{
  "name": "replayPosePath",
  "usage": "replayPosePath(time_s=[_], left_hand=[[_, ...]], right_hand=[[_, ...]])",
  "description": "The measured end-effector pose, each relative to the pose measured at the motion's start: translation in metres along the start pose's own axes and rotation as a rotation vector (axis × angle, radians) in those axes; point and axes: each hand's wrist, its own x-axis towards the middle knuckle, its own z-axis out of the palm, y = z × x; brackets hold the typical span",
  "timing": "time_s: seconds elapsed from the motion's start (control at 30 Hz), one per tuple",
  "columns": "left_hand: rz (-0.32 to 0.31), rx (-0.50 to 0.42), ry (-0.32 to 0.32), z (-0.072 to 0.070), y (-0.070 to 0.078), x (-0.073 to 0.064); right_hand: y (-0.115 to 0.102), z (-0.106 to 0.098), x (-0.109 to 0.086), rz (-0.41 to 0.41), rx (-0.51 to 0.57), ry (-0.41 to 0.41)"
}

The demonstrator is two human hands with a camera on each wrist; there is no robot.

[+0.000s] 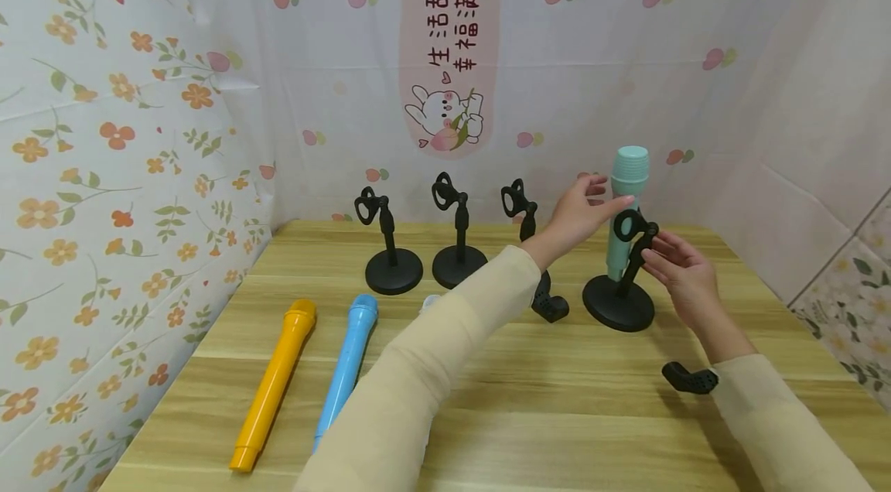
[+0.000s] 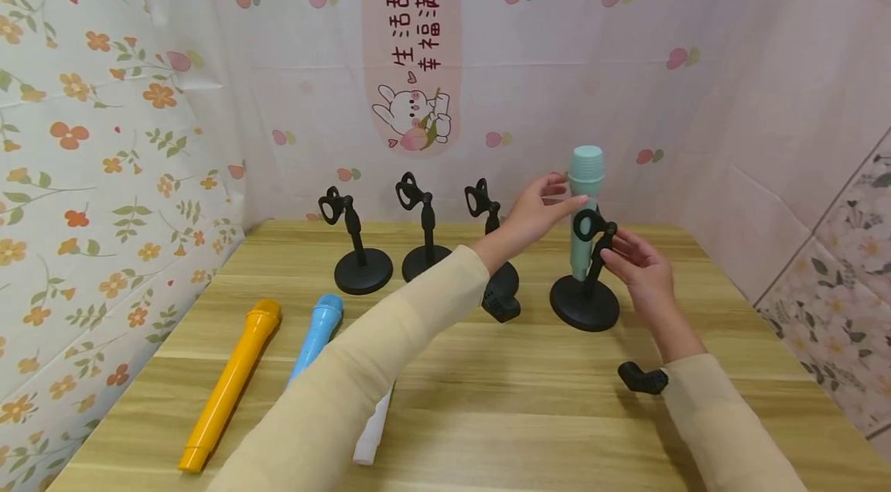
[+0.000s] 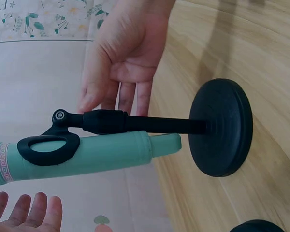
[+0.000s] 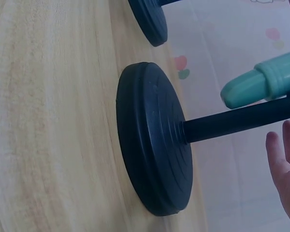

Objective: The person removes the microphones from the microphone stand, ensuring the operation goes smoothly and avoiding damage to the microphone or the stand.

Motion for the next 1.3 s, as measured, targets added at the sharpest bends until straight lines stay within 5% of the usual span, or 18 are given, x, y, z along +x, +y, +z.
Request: replayPosePath(time_s=[0.8,1.3], left_hand=[[0.019,-0.097,0.011,0.018,-0.006,0.017],[0.043,-0.075,0.024,0.019,-0.008,0.020]], right_hand=[[0.010,0.008,0.004,0.020,0.048,0.049],[0.010,0.010,0.005,0.044,0.066,0.095]])
